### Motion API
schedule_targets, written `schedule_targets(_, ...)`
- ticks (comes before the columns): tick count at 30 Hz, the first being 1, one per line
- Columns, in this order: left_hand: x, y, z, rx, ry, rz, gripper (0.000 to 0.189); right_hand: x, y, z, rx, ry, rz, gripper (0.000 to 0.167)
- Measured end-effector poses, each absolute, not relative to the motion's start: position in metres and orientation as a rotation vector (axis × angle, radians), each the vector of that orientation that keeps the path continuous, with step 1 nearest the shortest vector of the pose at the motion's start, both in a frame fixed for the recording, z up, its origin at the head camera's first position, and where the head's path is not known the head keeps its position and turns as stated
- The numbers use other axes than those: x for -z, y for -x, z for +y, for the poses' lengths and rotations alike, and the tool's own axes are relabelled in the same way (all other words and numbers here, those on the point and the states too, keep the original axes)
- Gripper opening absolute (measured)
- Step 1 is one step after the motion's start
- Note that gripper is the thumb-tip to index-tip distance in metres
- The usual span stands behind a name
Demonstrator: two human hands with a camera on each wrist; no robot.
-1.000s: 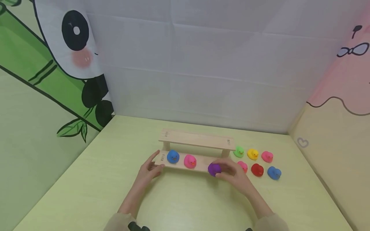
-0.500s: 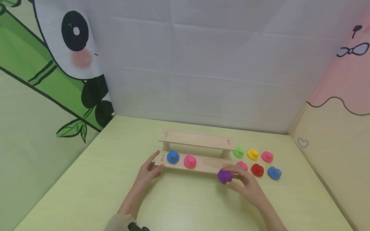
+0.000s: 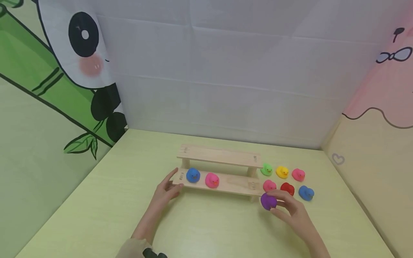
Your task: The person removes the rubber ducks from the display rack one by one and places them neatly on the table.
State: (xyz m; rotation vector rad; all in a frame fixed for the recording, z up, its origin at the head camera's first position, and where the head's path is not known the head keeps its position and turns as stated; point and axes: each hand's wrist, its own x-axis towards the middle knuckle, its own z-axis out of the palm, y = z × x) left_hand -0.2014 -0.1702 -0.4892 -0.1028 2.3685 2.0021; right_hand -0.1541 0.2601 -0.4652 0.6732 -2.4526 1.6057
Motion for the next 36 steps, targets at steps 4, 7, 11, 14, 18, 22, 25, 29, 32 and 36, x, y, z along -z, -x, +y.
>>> schedule_targets(4,0.490,0.202,-0.170,-2.002,0.105,2.365,0.068,0.466,0.151,0.268,-1.569,-0.628,-2.504,0.041)
schedule_targets(7,0.490,0.202,-0.171,-2.004,0.104,2.363,0.068,0.467,0.151,0.272,-1.564,-0.567,-2.571,0.040)
schedule_targets(11,0.490,0.202,-0.171,-2.002,0.101,2.366,0.068,0.468,0.152,0.275,-1.587,-0.533,-2.648,0.037)
schedule_targets(14,0.490,0.203,-0.170,-1.996,0.089,2.378,0.068,0.469,0.154,0.279,-1.604,-0.535,-2.708,0.037)
schedule_targets(18,0.491,0.204,-0.170,-1.987,0.077,2.398,0.067,0.472,0.158,0.286,-1.637,-0.500,-2.819,0.038)
schedule_targets(22,0.492,0.204,-0.170,-1.984,0.078,2.401,0.067,0.481,0.161,0.292,-1.713,-0.523,-2.843,0.040)
schedule_targets(25,0.492,0.204,-0.170,-1.987,0.089,2.395,0.067,0.487,0.162,0.296,-1.798,-0.565,-2.793,0.041)
schedule_targets(29,0.491,0.203,-0.171,-1.995,0.106,2.381,0.068,0.489,0.165,0.300,-1.879,-0.588,-2.753,0.041)
schedule_targets(32,0.491,0.203,-0.171,-1.994,0.108,2.381,0.068,0.490,0.166,0.302,-1.893,-0.603,-2.762,0.042)
schedule_targets(36,0.491,0.203,-0.170,-1.986,0.102,2.389,0.068,0.490,0.165,0.304,-1.885,-0.551,-2.807,0.044)
